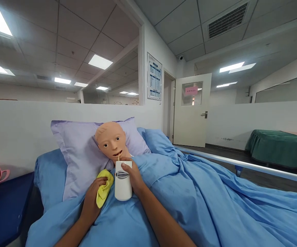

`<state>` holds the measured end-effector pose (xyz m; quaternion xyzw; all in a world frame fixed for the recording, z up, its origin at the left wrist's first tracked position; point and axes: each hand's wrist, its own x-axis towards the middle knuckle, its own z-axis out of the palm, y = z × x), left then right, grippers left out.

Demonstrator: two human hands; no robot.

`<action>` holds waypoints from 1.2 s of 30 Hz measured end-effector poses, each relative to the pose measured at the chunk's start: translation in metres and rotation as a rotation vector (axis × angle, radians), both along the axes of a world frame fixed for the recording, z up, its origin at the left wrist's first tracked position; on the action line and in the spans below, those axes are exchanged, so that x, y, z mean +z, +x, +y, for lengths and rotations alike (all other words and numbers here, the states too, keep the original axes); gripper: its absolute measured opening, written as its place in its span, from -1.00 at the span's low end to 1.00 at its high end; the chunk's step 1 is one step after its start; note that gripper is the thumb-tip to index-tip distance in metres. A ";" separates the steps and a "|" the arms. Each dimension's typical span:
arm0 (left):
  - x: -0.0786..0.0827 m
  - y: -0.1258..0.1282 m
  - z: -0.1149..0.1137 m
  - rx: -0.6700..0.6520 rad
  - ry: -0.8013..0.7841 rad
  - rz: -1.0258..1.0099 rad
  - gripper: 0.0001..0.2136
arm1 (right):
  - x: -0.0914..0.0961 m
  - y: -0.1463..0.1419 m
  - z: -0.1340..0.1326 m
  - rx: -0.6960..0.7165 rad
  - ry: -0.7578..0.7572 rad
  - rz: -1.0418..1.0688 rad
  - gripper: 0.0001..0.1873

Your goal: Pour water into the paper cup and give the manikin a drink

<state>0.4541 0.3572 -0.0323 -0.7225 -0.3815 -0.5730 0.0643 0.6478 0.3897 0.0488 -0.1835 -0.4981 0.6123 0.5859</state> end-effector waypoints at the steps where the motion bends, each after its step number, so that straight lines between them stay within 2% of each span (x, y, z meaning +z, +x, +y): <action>1: -0.001 0.000 0.001 0.002 0.004 0.004 -0.83 | 0.000 0.000 0.000 -0.004 0.003 -0.001 -0.41; 9: 0.001 -0.001 -0.001 0.018 0.026 0.040 -0.80 | 0.000 -0.001 0.001 -0.006 0.007 0.020 -0.44; 14: 0.004 -0.001 -0.005 0.180 -0.010 0.012 -0.56 | 0.002 0.000 -0.002 -0.002 0.008 0.037 -0.49; 17: 0.001 -0.002 -0.001 0.217 0.001 0.029 -0.54 | 0.004 0.000 -0.006 0.005 0.016 0.052 -0.50; 22: -0.004 -0.006 0.005 0.154 0.004 0.027 -0.56 | 0.003 0.001 -0.013 0.020 0.020 0.066 -0.47; 26: 0.000 -0.006 0.004 0.104 -0.049 0.011 -0.66 | 0.001 0.005 -0.016 0.014 0.041 0.104 -0.42; 29: 0.010 -0.007 0.005 0.097 -0.066 0.043 -0.73 | 0.001 0.008 -0.015 -0.097 0.074 0.161 -0.41; 31: 0.023 -0.007 0.004 0.069 -0.055 0.081 -0.75 | 0.002 0.010 -0.014 -0.172 0.072 0.189 -0.41; 34: 0.054 -0.002 0.000 0.054 0.047 0.081 -0.76 | 0.002 0.012 -0.010 -0.250 0.033 0.203 -0.38; 36: 0.081 0.008 -0.001 0.094 0.184 0.057 -0.77 | 0.001 0.013 -0.007 -0.303 0.012 0.211 -0.35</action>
